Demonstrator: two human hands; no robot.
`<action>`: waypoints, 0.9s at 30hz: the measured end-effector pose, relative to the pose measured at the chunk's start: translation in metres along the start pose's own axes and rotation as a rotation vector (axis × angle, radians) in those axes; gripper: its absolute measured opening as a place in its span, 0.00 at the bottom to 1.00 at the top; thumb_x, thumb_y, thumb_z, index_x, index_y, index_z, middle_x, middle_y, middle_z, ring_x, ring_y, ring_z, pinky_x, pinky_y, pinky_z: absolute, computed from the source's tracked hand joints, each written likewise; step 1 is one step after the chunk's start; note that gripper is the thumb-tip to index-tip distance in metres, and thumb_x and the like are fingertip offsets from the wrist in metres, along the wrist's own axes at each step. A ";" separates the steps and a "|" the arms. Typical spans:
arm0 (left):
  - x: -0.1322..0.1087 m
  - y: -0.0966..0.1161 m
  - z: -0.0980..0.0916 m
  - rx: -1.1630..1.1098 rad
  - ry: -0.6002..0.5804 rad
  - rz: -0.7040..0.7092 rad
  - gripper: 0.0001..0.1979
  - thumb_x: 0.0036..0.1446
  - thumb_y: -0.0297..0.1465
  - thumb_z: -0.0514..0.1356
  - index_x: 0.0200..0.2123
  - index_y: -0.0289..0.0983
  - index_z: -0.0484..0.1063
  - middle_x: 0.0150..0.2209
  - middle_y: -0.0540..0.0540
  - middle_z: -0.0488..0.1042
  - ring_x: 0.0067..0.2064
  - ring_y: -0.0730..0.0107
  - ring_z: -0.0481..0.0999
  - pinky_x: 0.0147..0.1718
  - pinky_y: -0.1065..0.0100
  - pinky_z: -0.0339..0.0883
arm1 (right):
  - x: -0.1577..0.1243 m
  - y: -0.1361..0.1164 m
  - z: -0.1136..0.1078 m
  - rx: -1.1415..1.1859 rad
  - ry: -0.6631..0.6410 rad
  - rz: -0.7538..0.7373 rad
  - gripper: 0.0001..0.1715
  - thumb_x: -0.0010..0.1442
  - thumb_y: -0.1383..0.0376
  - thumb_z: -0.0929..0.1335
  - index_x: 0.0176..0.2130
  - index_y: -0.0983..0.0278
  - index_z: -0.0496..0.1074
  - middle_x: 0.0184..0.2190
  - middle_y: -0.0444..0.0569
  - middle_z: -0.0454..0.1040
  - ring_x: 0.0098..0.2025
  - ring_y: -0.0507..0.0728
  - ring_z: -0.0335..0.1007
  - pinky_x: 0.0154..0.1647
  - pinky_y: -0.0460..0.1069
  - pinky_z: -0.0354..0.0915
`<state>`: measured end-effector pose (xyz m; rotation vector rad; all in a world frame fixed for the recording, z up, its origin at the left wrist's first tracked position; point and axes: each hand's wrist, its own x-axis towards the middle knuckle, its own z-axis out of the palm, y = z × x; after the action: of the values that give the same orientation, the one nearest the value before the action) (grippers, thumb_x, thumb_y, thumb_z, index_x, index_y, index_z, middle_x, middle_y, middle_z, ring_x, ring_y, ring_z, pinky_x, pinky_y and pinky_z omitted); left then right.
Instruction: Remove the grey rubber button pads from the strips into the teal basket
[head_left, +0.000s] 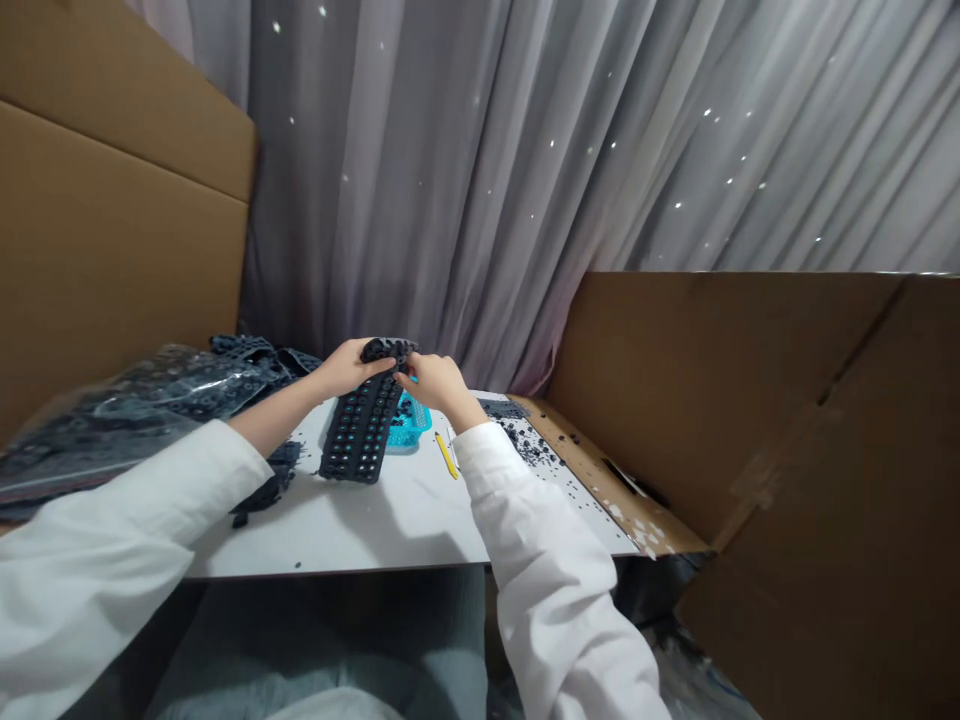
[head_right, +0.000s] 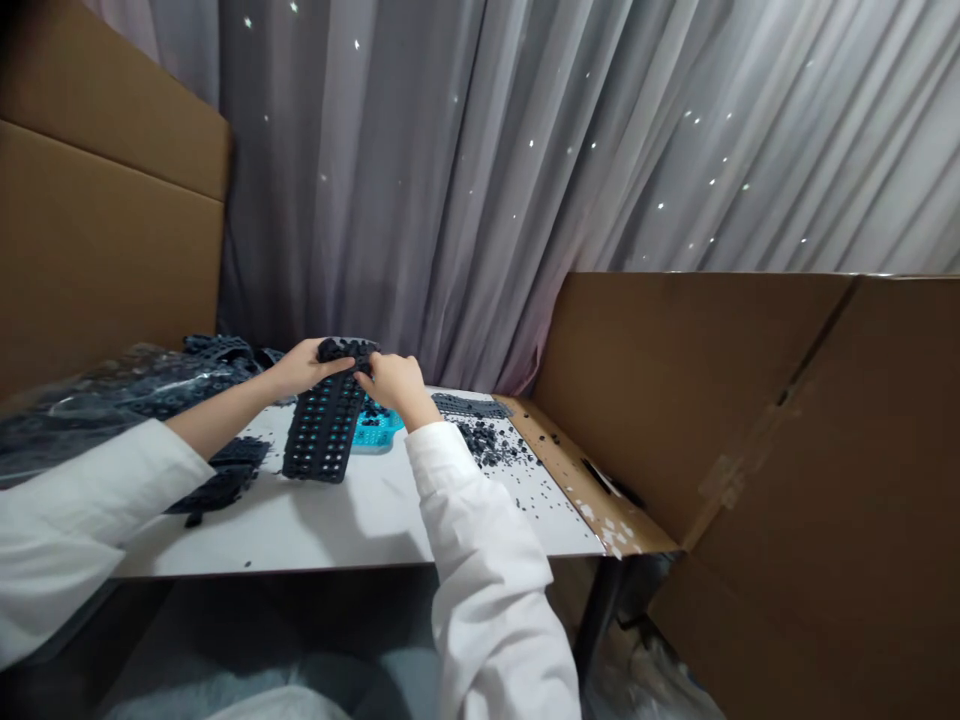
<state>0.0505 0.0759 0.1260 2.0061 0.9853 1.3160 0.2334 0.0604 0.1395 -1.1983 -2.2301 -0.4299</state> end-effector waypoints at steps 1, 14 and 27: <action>0.004 0.002 -0.002 0.000 -0.006 -0.003 0.14 0.61 0.37 0.63 0.43 0.32 0.75 0.44 0.48 0.76 0.44 0.55 0.77 0.42 0.56 0.74 | 0.003 -0.001 0.000 -0.024 -0.005 -0.001 0.12 0.60 0.60 0.71 0.29 0.64 0.69 0.25 0.48 0.75 0.28 0.56 0.70 0.35 0.50 0.56; -0.136 -0.046 0.052 -0.333 0.086 -0.487 0.19 0.30 0.38 0.77 0.28 0.38 0.80 0.28 0.44 0.82 0.36 0.49 0.81 0.37 0.58 0.75 | -0.121 -0.034 0.060 0.407 -0.255 -0.078 0.16 0.55 0.65 0.69 0.19 0.60 0.63 0.16 0.44 0.65 0.23 0.56 0.63 0.33 0.51 0.60; -0.176 -0.045 0.073 -1.037 0.369 -0.864 0.04 0.55 0.25 0.63 0.30 0.31 0.77 0.23 0.42 0.81 0.23 0.62 0.80 0.24 0.67 0.76 | -0.165 -0.091 0.116 1.619 -0.050 0.607 0.29 0.49 0.44 0.70 0.20 0.60 0.54 0.15 0.36 0.48 0.18 0.47 0.42 0.19 0.45 0.44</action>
<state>0.0608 -0.0438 -0.0291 0.4741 0.8680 1.2663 0.1916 -0.0372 -0.0553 -0.7529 -1.2946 1.3732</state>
